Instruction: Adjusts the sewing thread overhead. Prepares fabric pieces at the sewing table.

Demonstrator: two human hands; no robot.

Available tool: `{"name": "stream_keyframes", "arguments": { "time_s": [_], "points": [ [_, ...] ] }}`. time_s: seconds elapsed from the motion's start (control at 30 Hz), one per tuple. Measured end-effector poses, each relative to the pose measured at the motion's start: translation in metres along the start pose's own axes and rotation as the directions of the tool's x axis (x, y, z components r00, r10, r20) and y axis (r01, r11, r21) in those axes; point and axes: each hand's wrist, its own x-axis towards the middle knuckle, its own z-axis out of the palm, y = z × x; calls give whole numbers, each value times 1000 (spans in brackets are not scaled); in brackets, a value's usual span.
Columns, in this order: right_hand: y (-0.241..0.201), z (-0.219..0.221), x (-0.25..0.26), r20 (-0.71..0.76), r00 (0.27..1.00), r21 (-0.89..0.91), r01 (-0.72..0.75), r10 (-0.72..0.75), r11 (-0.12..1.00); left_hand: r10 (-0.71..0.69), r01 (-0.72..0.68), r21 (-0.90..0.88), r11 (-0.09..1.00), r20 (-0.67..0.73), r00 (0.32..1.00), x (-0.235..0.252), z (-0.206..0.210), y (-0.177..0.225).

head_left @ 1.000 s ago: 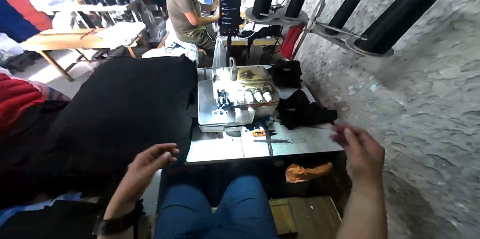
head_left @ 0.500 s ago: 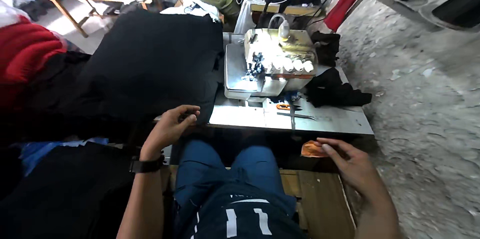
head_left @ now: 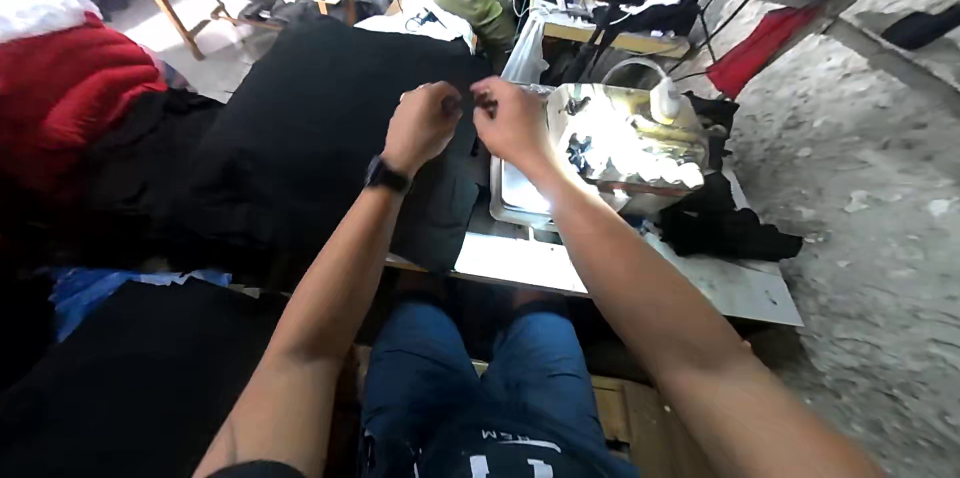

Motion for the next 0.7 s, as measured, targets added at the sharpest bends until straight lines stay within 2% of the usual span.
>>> {"name": "stream_keyframes", "arguments": {
  "time_s": [0.1, 0.17, 0.2, 0.23, 0.3, 0.37, 0.4, 0.47, 0.53, 0.6, 0.67, 0.7],
  "points": [
    [16, 34, 60, 179, 969, -128, -148, 170, 981, -76, 53, 155, 986, 143, 987, 52, 49, -50],
    [31, 58, 83, 278, 931, -213, -180, 236, 960, -14, 4, 119, 993, 83, 996, 60, 61, -71],
    [38, 66, 91, 278, 928, -227, -186, 247, 956, 18, -19, 71, 997, 15, 1000, 60, 63, -78],
    [43, 73, 94, 227, 944, -217, -191, 240, 957, 38, -37, 7, 999, -70, 997, 55, 63, -81],
    [48, 77, 96, 25, 984, -189, -168, 176, 968, 65, -80, -45, 996, -263, 963, 42, 60, -76],
    [52, 71, 101, -202, 974, -149, -132, 100, 980, 104, -68, 109, 992, -375, 921, 38, 57, -64],
    [52, 66, 103, -290, 952, -112, -134, 97, 985, 102, -34, 189, 981, -363, 926, 39, 57, -61],
    [45, 62, 101, -389, 912, -45, -161, 131, 986, 17, 38, 245, 969, -218, 976, 39, 50, -68],
    [32, 59, 93, -369, 918, -44, -176, 148, 983, 35, 9, 216, 976, -198, 980, 33, 7, -70],
    [18, 59, 69, -147, 975, -110, -182, 165, 977, 72, -31, 304, 952, -126, 989, 11, -68, -58],
    [-6, 67, 42, 127, 982, -149, -124, 143, 981, 81, -125, 395, 910, 126, 989, -9, -152, -69],
    [-22, 69, 34, 206, 973, -145, -78, 107, 986, 70, -206, 408, 890, 324, 943, -8, -196, -86]
  ]
}}
